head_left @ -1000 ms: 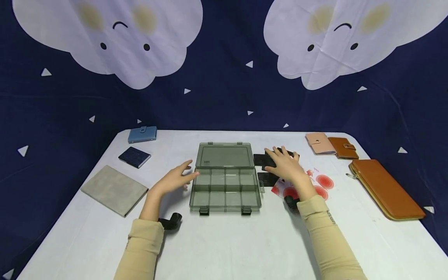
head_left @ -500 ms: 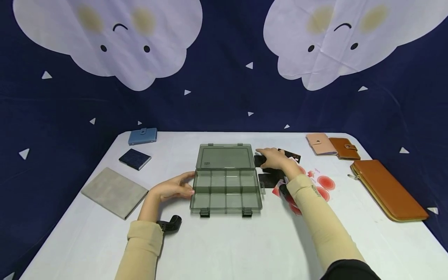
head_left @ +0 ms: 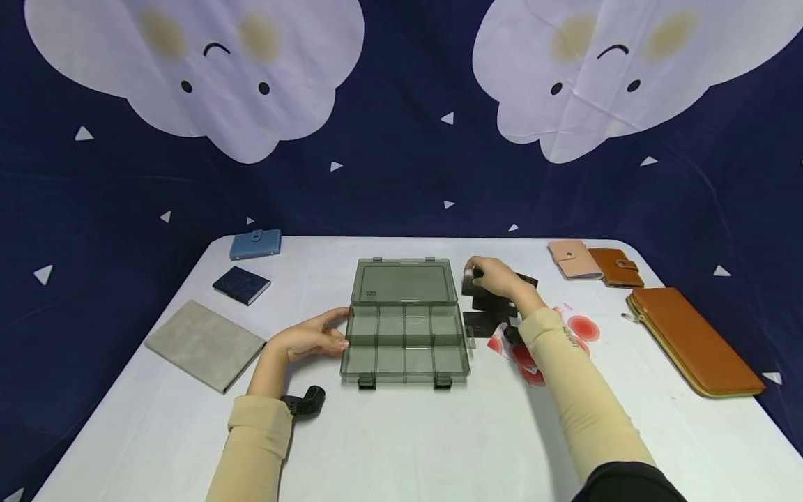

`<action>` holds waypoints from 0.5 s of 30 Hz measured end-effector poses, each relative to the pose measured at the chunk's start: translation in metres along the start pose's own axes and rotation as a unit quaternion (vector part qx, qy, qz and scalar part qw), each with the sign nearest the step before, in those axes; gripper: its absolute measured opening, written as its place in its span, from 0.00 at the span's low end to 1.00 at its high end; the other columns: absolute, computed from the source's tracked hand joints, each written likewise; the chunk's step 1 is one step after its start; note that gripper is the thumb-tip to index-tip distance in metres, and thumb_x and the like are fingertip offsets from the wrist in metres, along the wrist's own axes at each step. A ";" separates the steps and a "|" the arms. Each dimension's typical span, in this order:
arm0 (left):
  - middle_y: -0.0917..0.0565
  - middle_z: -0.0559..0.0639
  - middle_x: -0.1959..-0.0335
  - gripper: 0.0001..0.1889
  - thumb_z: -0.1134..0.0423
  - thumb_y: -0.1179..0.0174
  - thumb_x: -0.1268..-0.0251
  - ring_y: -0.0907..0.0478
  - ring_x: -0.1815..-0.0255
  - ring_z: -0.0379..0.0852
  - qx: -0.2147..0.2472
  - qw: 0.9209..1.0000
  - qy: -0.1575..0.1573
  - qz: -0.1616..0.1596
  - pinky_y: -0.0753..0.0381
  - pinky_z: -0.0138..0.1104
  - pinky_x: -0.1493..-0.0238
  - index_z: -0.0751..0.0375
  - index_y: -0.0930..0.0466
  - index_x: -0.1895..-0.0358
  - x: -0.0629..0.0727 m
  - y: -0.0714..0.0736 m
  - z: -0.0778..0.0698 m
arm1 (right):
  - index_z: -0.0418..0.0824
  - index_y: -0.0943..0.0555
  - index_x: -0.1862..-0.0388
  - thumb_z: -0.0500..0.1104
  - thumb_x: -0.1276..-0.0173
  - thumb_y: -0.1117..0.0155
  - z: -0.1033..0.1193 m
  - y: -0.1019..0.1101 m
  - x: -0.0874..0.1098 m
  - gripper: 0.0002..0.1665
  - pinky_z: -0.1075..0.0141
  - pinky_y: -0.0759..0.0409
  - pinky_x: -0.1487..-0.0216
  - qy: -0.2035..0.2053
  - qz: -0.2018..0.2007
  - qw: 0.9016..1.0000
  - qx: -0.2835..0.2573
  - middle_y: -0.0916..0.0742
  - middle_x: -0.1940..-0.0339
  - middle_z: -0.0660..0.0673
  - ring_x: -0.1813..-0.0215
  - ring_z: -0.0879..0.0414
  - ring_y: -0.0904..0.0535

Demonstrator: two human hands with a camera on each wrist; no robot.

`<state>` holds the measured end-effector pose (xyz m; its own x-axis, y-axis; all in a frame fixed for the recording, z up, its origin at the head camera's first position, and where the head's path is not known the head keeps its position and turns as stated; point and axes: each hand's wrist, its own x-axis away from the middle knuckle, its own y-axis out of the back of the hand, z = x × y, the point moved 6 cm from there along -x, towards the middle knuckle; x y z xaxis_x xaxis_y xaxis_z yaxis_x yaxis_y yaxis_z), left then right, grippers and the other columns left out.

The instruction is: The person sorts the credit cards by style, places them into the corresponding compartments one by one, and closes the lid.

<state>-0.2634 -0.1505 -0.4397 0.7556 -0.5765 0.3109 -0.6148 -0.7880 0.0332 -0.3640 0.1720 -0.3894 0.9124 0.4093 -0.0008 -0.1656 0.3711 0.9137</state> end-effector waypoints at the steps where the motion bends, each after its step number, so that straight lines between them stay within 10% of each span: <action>1: 0.21 0.49 0.69 0.48 0.72 0.40 0.45 0.22 0.66 0.41 -0.001 1.000 0.001 -0.001 0.22 0.36 0.55 0.71 0.66 0.29 0.000 0.000 0.000 | 0.34 0.25 0.51 0.30 0.39 0.41 -0.001 0.001 0.000 0.16 0.46 0.31 0.46 0.001 -0.002 1.000 -0.012 0.21 0.52 0.32 0.47 0.37 0.27; 15: 0.21 0.49 0.70 0.47 0.73 0.40 0.45 0.22 0.66 0.40 -0.004 1.000 0.003 -0.005 0.22 0.34 0.56 0.71 0.65 0.29 0.001 0.000 0.000 | 0.42 0.33 0.36 0.32 0.36 0.42 0.036 0.033 0.009 0.29 0.52 0.25 0.61 -0.036 -0.076 0.984 -0.157 0.26 0.47 0.33 0.55 0.41 0.26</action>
<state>-0.2626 -0.1508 -0.4391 0.7602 -0.5674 0.3165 -0.6091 -0.7919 0.0432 -0.3476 0.1578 -0.3446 0.9576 0.2738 -0.0894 -0.1226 0.6681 0.7339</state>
